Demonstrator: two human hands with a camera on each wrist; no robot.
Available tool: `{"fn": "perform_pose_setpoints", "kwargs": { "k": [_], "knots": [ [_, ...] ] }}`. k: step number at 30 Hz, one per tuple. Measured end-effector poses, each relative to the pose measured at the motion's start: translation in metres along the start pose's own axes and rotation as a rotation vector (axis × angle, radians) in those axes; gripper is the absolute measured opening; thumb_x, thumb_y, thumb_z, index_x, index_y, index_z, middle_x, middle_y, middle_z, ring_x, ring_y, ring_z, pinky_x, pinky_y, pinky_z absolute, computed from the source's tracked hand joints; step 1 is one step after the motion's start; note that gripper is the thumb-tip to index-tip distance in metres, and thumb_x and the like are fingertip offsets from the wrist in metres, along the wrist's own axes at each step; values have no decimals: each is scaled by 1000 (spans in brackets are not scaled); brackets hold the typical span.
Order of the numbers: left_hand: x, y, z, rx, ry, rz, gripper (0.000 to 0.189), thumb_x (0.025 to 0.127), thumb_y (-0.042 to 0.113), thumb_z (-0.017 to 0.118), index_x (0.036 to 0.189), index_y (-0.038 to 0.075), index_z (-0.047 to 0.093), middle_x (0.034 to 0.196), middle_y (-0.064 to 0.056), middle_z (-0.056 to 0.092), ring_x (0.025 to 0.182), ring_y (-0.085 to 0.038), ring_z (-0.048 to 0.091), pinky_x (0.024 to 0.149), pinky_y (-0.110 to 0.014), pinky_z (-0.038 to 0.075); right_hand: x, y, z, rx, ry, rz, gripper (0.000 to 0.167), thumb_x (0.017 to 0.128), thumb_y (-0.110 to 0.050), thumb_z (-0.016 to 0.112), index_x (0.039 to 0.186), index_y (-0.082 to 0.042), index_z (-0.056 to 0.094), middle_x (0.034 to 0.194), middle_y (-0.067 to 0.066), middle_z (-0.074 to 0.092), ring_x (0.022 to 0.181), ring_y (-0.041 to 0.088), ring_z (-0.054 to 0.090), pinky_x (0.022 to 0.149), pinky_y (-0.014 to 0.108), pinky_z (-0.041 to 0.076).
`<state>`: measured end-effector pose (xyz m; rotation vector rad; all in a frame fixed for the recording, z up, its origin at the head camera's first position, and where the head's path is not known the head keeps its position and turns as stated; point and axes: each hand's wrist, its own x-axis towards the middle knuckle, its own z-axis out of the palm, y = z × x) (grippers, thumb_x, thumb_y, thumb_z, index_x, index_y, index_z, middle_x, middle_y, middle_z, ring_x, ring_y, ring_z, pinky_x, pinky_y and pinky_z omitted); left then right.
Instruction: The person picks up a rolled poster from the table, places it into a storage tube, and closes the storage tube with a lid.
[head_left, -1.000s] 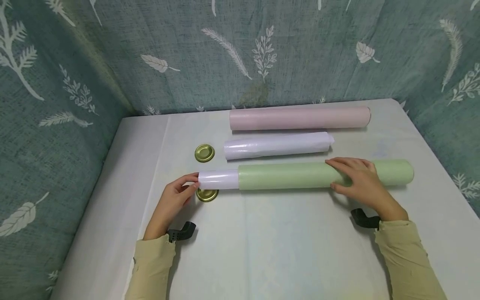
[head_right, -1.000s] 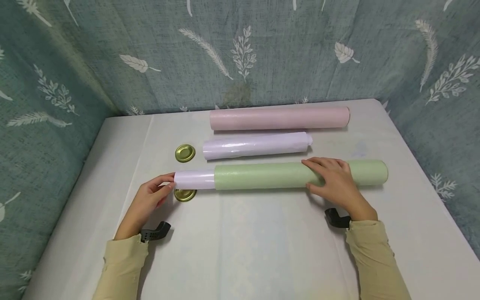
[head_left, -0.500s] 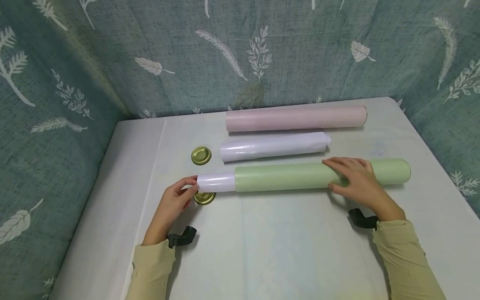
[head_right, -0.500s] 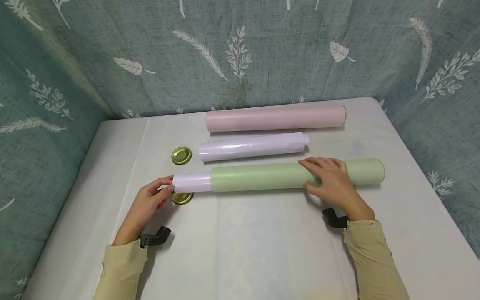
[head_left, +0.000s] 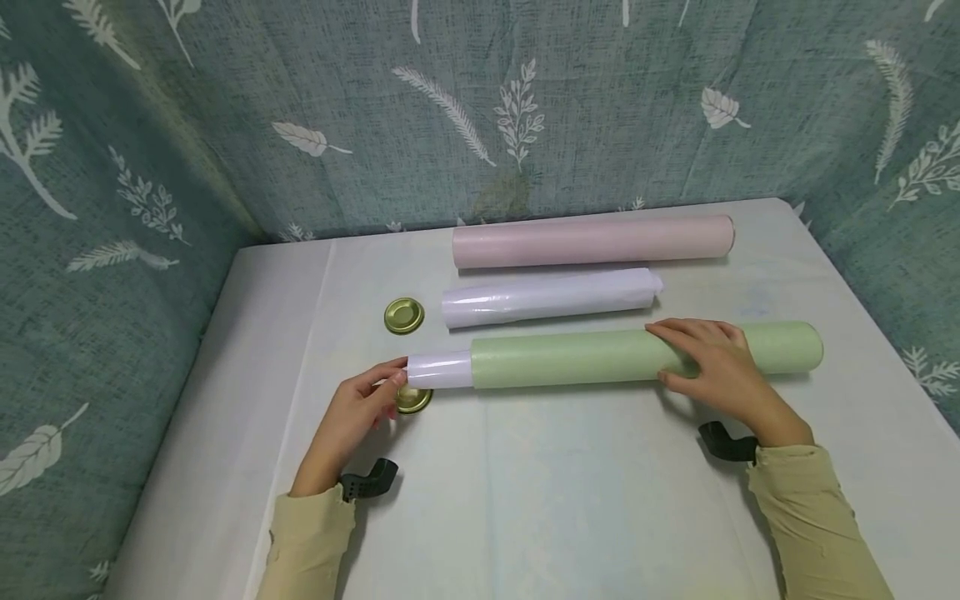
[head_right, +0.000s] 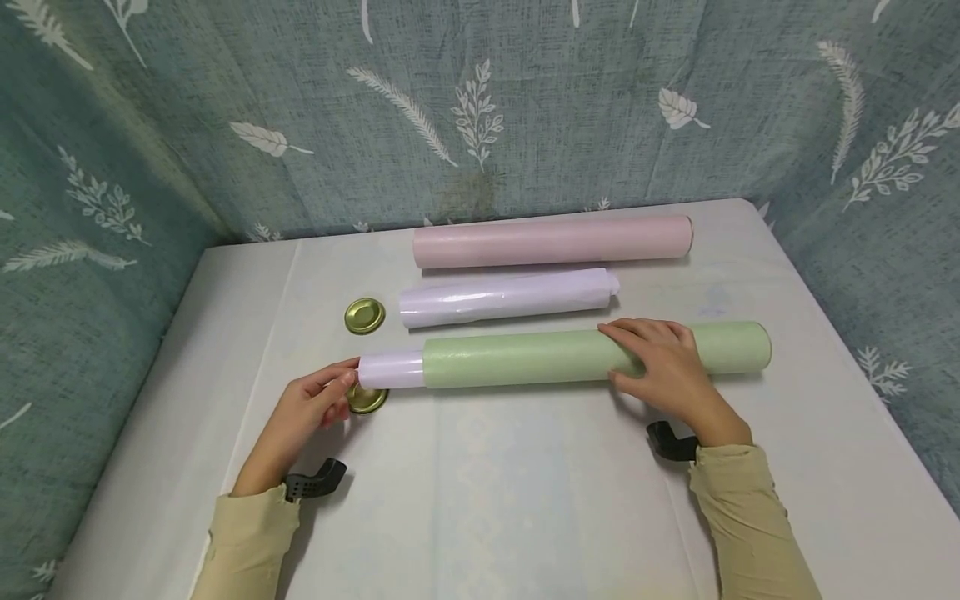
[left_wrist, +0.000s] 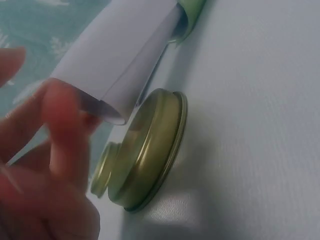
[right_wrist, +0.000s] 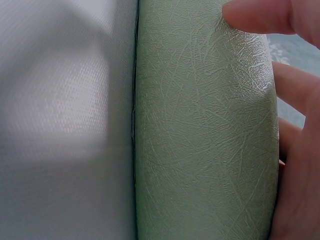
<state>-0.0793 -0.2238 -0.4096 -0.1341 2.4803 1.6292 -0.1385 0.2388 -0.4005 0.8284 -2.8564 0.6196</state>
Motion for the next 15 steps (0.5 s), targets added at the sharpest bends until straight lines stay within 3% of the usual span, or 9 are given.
{"fn": "perform_pose_setpoints", "kwargs": {
  "k": [3,7,10,15],
  "knots": [
    [-1,1,2,-35,-24,7,41,85,48,53,111,18,60,112,-1,57,56,-29,55,40,-27,38,0,0,0,1,-1,4,59,75,-29,67,130,-20,46,128,9,45,117,30,36,91,55,18],
    [-1,2,3,-80,-57,21,44,89,49,45,111,14,58,82,-16,61,53,-31,54,37,-27,36,0,0,0,8,-4,10,60,75,-29,67,130,-21,46,128,8,45,117,30,36,91,55,17],
    [-2,3,4,-86,-69,11,45,90,50,41,109,13,58,65,-19,56,52,-33,53,38,-26,36,0,0,0,16,-10,9,60,76,-30,67,131,-22,45,129,8,45,118,31,36,92,55,17],
    [-6,15,5,-62,-81,-6,40,91,41,47,119,15,56,61,-17,56,54,-41,48,38,-28,35,0,2,0,9,-10,0,60,76,-31,67,132,-22,44,129,8,45,118,31,36,92,54,17]
  ]
}}
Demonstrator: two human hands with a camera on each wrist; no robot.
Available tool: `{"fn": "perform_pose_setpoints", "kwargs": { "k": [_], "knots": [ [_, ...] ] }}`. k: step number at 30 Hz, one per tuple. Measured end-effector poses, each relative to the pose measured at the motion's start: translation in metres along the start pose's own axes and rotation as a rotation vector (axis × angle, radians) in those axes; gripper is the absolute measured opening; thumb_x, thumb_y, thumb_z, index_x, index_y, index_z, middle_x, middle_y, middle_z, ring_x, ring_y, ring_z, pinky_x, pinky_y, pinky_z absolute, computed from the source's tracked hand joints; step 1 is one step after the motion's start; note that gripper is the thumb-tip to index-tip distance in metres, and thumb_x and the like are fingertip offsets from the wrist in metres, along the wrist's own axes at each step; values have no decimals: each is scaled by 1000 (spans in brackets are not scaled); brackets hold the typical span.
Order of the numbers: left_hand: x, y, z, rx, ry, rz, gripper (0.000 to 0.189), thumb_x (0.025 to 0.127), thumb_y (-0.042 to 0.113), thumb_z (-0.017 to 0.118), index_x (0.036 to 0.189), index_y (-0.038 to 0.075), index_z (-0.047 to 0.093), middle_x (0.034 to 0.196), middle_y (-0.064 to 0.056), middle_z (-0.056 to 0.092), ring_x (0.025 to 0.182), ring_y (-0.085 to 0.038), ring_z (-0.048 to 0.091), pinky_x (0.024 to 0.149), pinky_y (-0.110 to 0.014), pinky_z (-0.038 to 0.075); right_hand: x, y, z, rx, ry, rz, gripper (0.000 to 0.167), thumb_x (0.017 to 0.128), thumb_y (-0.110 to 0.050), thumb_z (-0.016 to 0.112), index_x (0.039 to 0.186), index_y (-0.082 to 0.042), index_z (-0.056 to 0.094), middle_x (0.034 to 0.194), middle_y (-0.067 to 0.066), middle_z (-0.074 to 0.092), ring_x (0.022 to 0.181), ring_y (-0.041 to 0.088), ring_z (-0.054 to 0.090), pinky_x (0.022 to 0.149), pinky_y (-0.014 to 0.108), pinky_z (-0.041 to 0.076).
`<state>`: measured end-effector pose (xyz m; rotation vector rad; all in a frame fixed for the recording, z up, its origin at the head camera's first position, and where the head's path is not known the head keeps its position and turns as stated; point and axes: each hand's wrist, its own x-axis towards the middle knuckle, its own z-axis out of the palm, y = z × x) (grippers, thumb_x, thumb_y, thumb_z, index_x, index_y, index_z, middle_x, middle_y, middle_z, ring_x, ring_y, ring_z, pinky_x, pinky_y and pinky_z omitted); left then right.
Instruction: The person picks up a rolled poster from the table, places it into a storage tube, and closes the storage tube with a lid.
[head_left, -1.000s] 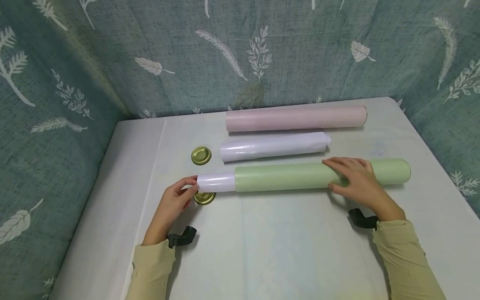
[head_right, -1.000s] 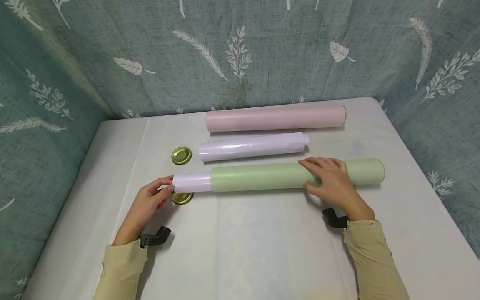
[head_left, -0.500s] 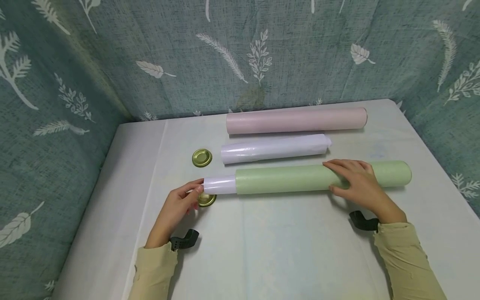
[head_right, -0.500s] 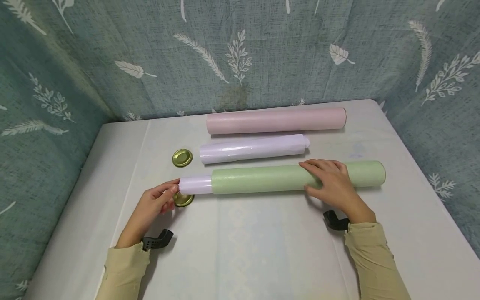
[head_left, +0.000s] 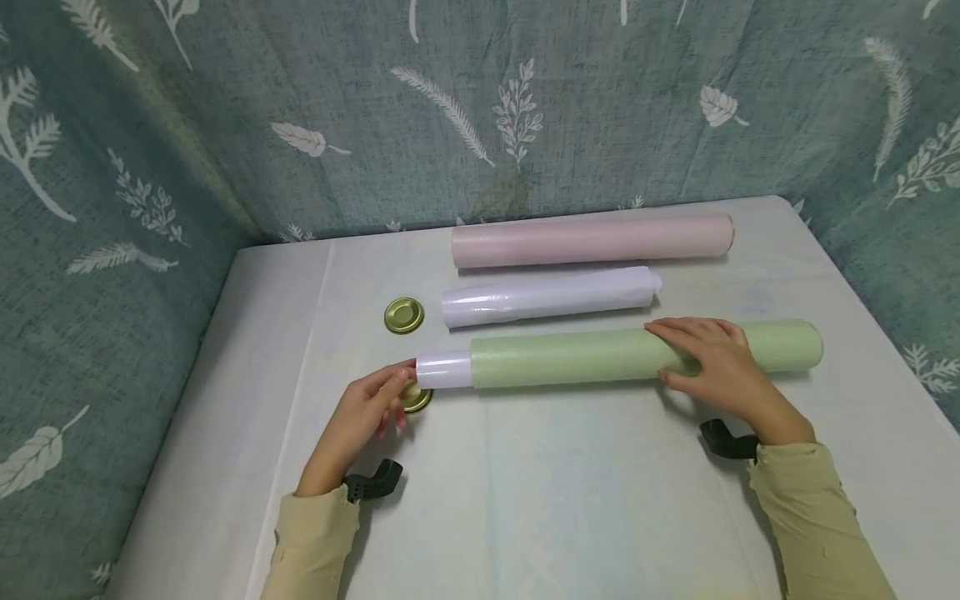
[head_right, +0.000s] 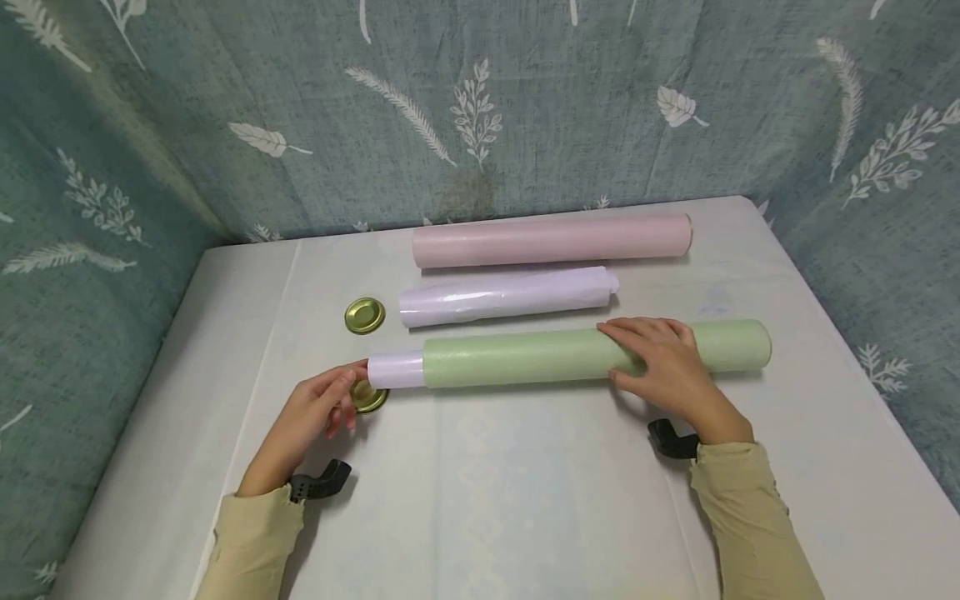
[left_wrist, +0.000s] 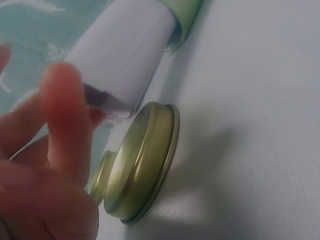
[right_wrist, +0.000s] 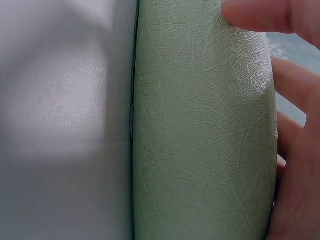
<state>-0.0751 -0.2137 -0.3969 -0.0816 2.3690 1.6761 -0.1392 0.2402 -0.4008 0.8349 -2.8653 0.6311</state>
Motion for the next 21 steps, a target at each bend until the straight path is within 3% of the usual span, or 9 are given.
{"fn": "perform_pose_setpoints", "kwargs": {
  "k": [6,13,21],
  "knots": [
    [-7,14,2,29,-19,23,36,90,32,52,121,13,55,70,-23,57,58,-47,47,39,-29,35,1,-2,0,0,-2,11,60,76,-30,67,131,-23,45,129,8,45,118,31,36,92,55,17],
    [6,-11,4,31,-21,20,38,87,41,53,120,22,55,63,-14,57,53,-35,51,38,-28,36,0,-1,0,10,0,16,60,76,-30,68,131,-22,45,129,8,45,118,31,36,92,55,16],
    [5,-10,7,54,-31,27,40,86,44,53,121,24,54,72,-14,59,56,-31,53,40,-28,37,1,0,1,-9,-2,11,61,76,-28,66,132,-21,44,130,8,44,118,31,36,93,55,16]
  ]
}}
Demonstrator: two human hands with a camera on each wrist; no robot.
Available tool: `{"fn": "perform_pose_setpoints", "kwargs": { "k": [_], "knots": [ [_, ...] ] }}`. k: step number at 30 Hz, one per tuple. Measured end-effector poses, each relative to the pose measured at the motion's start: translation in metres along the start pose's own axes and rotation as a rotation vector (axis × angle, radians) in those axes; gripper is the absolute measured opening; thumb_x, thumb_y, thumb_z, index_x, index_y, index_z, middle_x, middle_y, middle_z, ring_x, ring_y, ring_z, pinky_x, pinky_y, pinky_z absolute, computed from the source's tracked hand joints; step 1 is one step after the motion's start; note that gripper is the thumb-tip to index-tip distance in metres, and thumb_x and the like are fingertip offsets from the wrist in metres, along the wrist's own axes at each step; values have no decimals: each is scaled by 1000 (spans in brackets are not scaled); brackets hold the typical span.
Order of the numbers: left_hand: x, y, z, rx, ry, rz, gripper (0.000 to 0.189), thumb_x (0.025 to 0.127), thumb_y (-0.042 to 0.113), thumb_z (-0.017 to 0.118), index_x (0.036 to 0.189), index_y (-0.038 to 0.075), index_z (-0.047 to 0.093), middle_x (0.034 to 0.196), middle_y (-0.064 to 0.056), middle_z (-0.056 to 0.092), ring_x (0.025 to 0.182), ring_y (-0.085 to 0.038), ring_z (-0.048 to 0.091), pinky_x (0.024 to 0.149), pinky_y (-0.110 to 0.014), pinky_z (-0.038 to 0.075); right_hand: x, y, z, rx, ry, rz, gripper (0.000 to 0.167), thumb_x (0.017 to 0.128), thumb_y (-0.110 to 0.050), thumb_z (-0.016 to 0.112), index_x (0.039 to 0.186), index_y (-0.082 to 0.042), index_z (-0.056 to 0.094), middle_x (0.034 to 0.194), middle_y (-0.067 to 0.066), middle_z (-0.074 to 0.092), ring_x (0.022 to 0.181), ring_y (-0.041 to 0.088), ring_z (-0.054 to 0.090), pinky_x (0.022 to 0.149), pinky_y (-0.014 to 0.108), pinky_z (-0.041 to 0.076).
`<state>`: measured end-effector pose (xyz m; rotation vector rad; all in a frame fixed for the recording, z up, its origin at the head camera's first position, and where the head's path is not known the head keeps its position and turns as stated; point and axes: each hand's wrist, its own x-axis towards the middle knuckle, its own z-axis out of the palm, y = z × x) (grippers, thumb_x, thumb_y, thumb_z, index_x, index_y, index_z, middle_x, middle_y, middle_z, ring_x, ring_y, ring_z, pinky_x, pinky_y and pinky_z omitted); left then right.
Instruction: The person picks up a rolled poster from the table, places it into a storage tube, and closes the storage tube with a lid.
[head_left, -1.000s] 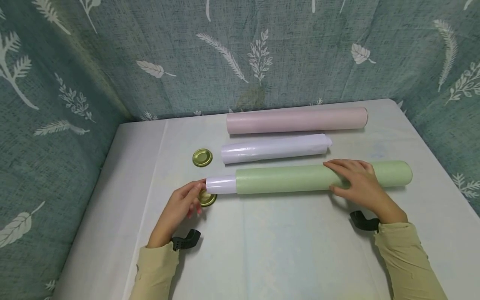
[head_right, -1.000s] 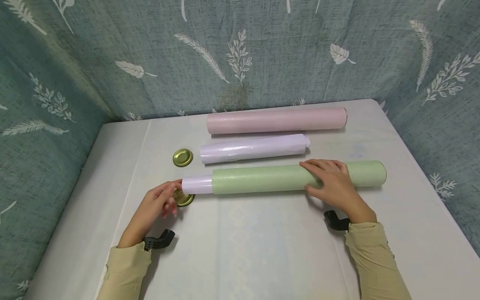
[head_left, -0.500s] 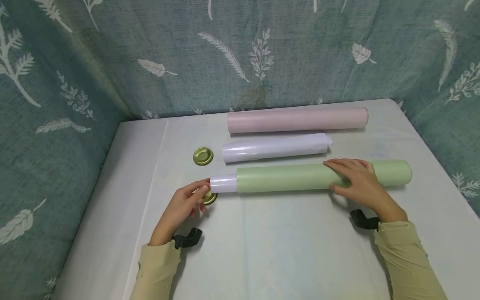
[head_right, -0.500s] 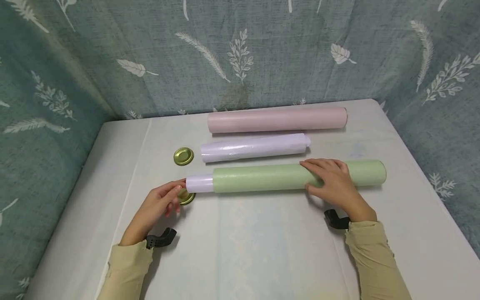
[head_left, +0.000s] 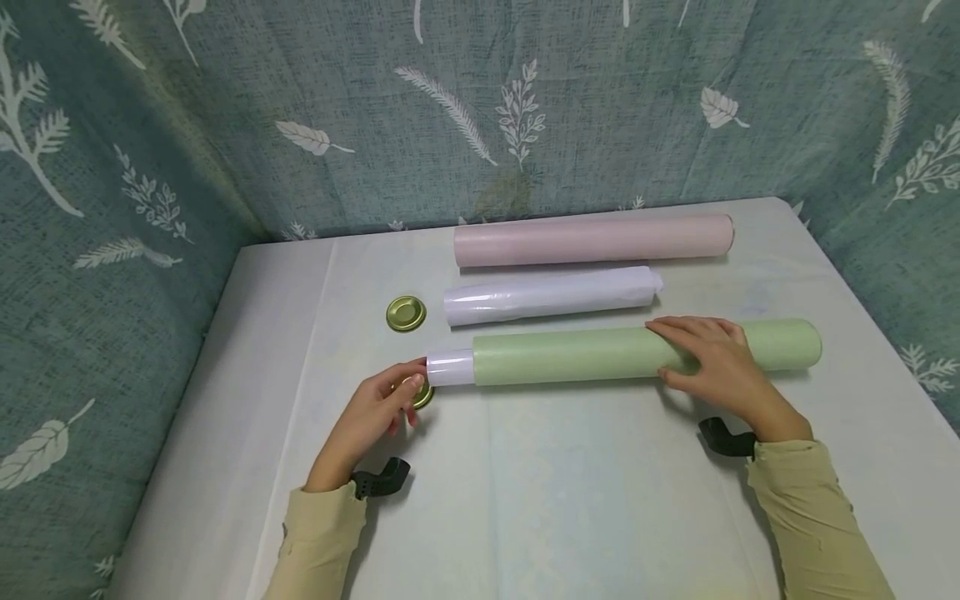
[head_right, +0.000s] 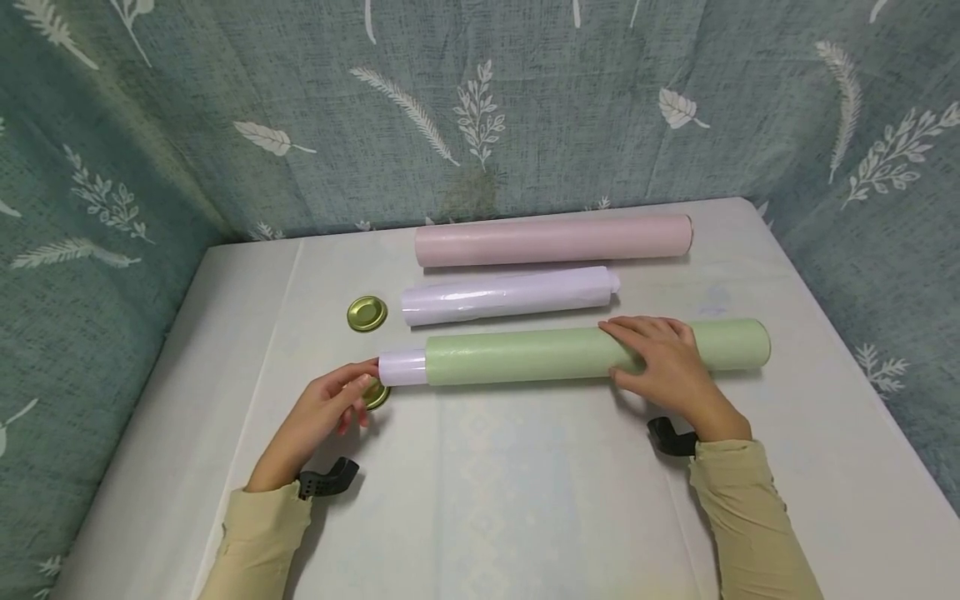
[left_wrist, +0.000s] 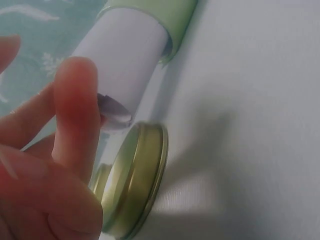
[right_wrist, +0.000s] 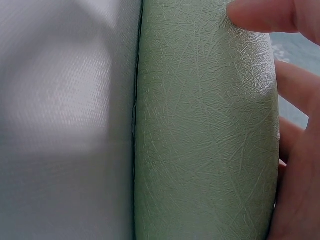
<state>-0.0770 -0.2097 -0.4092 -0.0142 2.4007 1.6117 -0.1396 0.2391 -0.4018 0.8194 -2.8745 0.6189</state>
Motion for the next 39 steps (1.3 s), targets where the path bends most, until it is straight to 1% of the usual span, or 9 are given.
{"fn": "perform_pose_setpoints", "kwargs": {
  "k": [3,6,11,15,17,21,30,35,39],
  "knots": [
    [2,1,4,4,-5,23,41,86,46,53,120,23,55,93,-6,61,56,-30,54,39,-27,37,0,-1,-1,-10,-1,-5,61,75,-28,67,132,-19,44,129,9,44,118,31,36,93,55,17],
    [4,1,7,0,-14,37,40,86,46,53,118,23,55,112,3,56,57,-31,56,39,-27,37,0,-2,-2,-14,-3,-3,61,75,-28,67,131,-19,45,129,9,45,118,32,36,93,55,17],
    [4,3,12,-1,-16,25,39,85,48,54,117,26,54,112,1,55,56,-30,55,40,-26,38,0,-2,-3,-6,-9,6,61,75,-28,67,131,-20,45,129,8,44,118,31,35,93,55,17],
    [5,4,15,-4,-25,42,38,86,44,53,119,25,54,108,-3,55,55,-30,54,40,-27,37,1,-2,-3,-5,-6,-1,61,76,-28,66,132,-20,44,129,9,44,117,32,36,92,55,17],
    [6,5,16,1,-26,43,36,86,44,54,118,27,54,96,-7,59,54,-30,53,40,-28,37,1,-1,-3,-6,-3,-4,61,76,-28,66,132,-20,44,129,9,44,117,33,36,92,55,17],
    [8,6,18,4,-27,56,33,87,42,54,117,30,54,86,-10,59,52,-32,51,39,-28,35,2,-1,-4,1,4,3,61,75,-27,66,131,-20,45,129,9,44,117,32,36,92,55,17],
    [8,8,21,-6,-34,64,35,86,43,55,117,28,54,95,-9,57,53,-32,52,39,-29,36,2,-1,-3,8,3,21,59,75,-27,67,130,-20,47,129,8,44,117,32,36,92,55,17],
    [8,9,24,2,-45,76,34,87,42,54,116,24,54,117,1,51,53,-32,52,40,-28,37,1,-2,-2,11,1,22,59,75,-27,66,130,-21,46,129,7,44,117,32,36,92,54,17],
    [5,16,26,-35,-64,90,34,89,33,54,117,15,53,131,-1,43,61,-36,55,41,-29,39,1,-2,-2,13,-12,24,59,76,-29,66,131,-21,45,130,7,44,118,32,35,93,55,16]
  ]
}}
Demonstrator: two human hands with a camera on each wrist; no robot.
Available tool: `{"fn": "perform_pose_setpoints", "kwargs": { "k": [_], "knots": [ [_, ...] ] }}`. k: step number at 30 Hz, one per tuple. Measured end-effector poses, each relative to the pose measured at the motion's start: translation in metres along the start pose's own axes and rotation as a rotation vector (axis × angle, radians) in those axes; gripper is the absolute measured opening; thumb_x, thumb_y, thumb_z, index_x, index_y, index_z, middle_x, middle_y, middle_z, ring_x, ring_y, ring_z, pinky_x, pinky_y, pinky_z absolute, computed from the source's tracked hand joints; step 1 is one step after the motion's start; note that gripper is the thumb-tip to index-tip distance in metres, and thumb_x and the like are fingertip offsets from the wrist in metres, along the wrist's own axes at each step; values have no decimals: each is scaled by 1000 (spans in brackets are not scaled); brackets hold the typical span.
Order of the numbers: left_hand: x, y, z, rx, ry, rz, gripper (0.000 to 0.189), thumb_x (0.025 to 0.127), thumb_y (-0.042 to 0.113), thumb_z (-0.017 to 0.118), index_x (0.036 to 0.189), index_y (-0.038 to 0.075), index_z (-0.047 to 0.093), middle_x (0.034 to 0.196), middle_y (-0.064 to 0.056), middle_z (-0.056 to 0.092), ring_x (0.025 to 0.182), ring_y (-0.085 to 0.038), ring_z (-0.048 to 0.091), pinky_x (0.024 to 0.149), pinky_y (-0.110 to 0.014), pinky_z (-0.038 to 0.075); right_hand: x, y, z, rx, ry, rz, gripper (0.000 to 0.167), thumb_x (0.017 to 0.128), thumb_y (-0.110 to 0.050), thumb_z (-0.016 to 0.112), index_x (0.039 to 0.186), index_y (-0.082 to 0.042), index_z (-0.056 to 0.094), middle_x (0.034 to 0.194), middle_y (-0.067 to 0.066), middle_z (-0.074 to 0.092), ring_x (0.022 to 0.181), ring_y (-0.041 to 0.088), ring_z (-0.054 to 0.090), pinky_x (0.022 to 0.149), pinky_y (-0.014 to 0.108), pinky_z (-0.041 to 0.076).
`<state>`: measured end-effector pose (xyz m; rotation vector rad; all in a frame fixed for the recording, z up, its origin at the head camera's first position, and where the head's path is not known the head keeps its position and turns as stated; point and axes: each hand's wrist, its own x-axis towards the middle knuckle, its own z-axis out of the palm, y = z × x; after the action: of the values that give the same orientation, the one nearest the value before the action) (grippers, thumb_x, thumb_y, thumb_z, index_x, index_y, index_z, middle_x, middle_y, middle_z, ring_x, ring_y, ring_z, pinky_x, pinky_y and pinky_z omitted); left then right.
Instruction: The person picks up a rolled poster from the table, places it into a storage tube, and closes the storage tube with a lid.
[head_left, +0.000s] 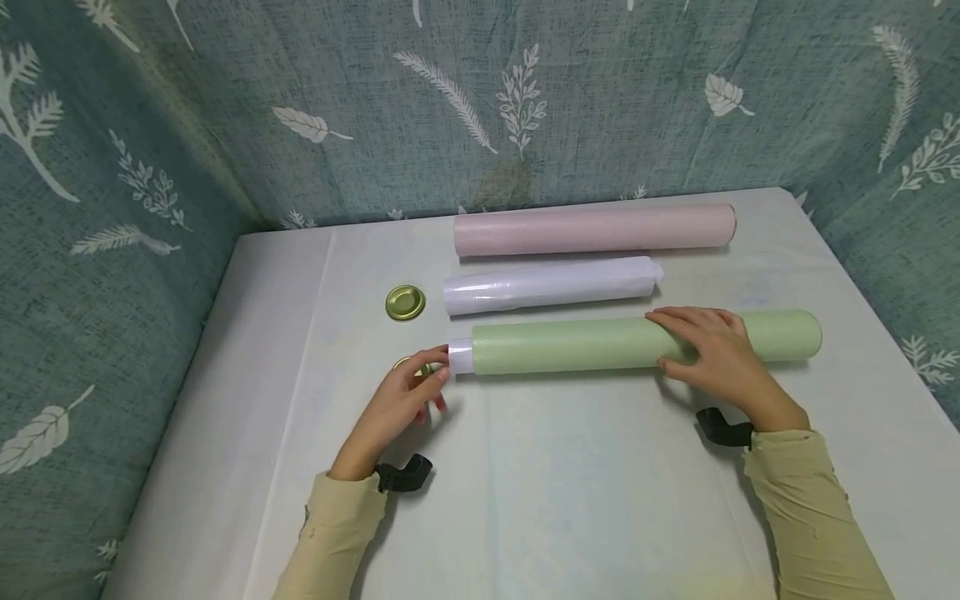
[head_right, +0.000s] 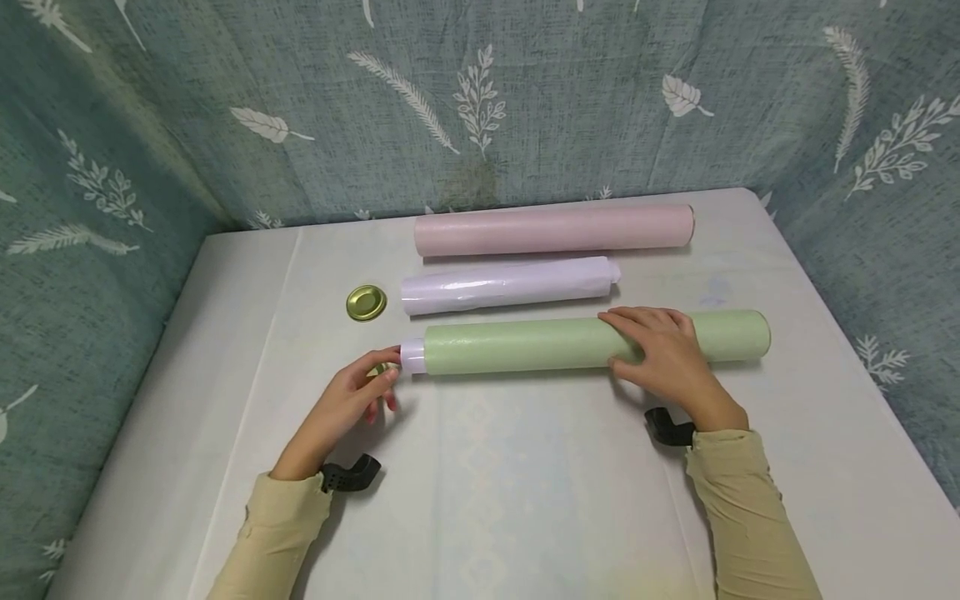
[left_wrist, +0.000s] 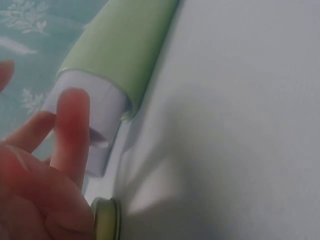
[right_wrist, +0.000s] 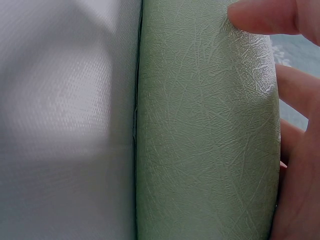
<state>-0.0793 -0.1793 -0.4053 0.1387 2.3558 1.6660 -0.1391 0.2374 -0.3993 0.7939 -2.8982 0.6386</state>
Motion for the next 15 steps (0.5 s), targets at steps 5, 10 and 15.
{"fn": "perform_pose_setpoints", "kwargs": {
  "k": [5,10,15],
  "knots": [
    [-3,17,5,12,-6,42,32,90,21,54,116,3,51,136,-8,34,68,-40,54,44,-33,42,0,-1,-1,5,-17,6,60,77,-30,65,132,-20,44,131,8,43,119,33,34,94,56,15],
    [-6,22,9,47,12,20,30,90,18,55,115,4,49,126,-6,33,79,-36,53,48,-35,44,0,-1,-1,3,-11,7,60,76,-29,66,131,-20,44,131,9,43,118,33,35,94,56,15],
    [-9,29,12,74,-14,13,32,90,18,54,118,6,46,114,-14,44,76,-35,53,52,-35,45,0,0,0,-1,-7,1,60,76,-29,66,132,-20,44,130,9,43,118,33,35,93,55,15]
  ]
}}
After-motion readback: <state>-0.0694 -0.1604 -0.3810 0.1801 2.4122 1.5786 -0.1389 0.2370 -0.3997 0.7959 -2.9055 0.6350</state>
